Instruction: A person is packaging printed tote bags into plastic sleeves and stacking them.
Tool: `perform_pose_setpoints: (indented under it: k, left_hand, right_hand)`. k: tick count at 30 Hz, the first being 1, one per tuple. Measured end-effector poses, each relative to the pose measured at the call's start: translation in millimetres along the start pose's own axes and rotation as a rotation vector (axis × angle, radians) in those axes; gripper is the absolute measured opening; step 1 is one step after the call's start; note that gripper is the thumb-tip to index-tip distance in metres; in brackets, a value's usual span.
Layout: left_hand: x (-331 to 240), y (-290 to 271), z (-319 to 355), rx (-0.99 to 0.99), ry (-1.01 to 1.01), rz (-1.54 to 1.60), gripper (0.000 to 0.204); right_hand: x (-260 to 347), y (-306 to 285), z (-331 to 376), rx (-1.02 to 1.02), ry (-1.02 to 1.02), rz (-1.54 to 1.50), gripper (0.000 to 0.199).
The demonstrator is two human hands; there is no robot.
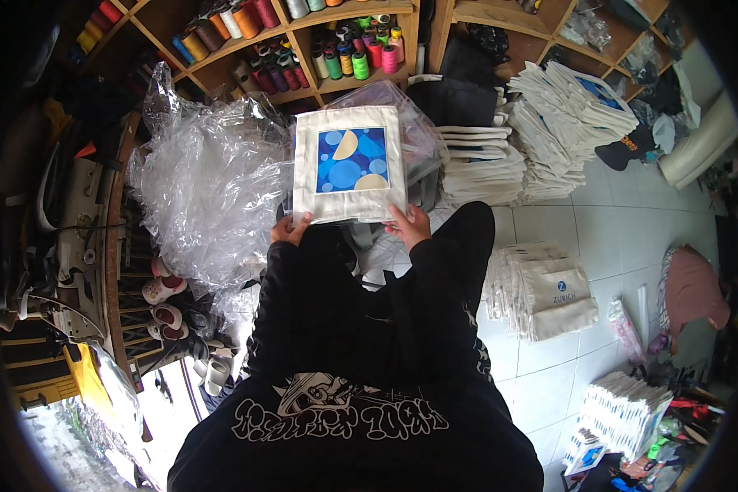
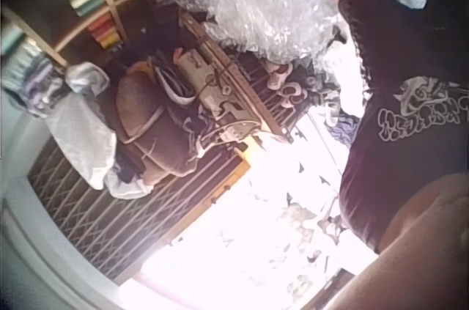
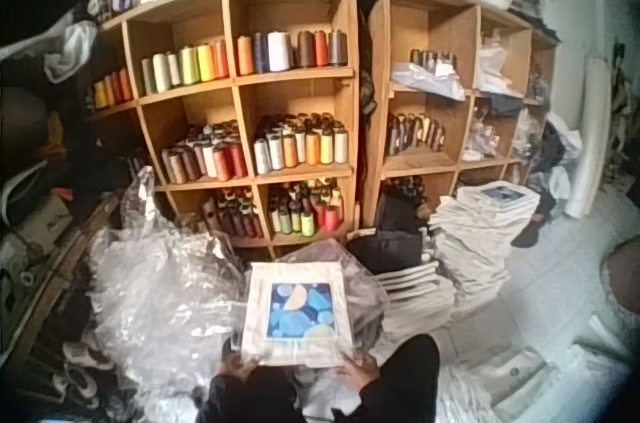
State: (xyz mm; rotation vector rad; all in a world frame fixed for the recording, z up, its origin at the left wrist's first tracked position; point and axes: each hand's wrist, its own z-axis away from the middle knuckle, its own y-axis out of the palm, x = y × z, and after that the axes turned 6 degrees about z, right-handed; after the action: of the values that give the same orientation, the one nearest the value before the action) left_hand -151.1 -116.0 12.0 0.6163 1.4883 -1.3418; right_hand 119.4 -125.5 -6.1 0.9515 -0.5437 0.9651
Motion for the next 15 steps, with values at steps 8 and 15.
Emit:
perform_pose_setpoints:
  k: [8, 15]
  left_hand:
    - [45.1, -6.4, -25.1, 0.072, -0.144, 0.143, 0.046]
    - [6.6, -1.0, -4.5, 0.027, -0.167, 0.134, 0.054]
  right_hand:
    - [-8.7, -5.7, -8.2, 0.031, -0.078, -0.005, 0.028]
    - [7.5, -6.0, -5.4, 0.058, 0.1, -0.123, 0.039]
